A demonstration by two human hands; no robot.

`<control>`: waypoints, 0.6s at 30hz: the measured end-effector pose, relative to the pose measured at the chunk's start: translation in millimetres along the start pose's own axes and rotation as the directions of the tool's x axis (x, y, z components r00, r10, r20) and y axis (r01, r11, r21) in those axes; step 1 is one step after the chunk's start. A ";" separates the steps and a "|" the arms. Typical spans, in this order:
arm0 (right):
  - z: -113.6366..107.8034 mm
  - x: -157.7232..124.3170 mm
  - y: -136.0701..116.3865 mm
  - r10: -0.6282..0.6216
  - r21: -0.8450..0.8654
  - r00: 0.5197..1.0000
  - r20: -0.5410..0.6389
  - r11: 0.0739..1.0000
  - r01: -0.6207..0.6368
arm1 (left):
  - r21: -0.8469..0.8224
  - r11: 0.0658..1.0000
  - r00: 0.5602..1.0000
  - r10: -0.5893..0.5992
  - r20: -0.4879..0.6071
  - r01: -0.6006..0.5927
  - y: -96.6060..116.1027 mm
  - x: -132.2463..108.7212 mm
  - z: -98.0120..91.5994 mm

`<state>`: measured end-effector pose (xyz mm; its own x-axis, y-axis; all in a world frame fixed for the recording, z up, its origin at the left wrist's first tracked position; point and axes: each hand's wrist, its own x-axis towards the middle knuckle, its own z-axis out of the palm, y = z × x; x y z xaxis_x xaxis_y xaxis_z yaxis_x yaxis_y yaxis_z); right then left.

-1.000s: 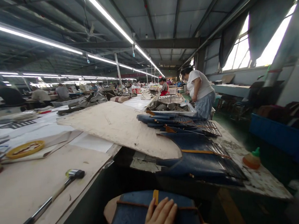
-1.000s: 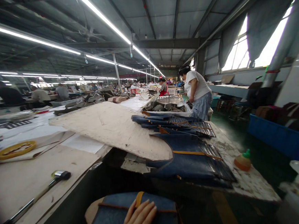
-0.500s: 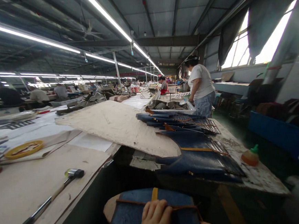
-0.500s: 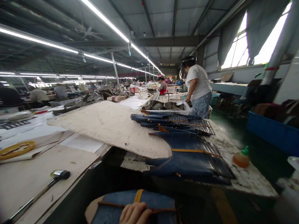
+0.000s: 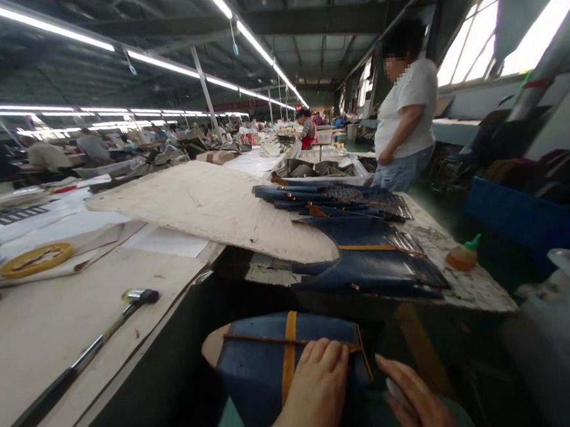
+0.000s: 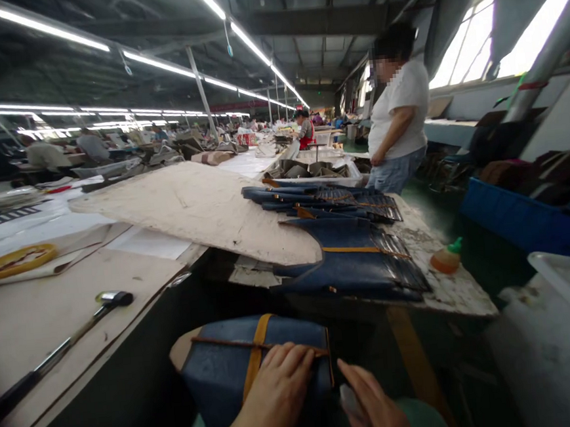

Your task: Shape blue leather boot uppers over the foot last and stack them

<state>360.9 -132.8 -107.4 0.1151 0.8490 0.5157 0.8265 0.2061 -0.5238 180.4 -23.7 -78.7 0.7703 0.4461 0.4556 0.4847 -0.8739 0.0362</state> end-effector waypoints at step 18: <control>-17.2 38.0 -24.0 -0.015 -0.204 1.000 -0.013 0.979 0.012 | -0.189 0.980 0.974 -0.022 0.224 0.065 3.1 13.6 -20.2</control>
<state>354.9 -113.9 -63.6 0.1096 0.8394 0.5323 0.9228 0.1131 -0.3682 184.1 -24.2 -54.5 0.8328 0.4969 0.2442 0.4468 -0.8636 0.2334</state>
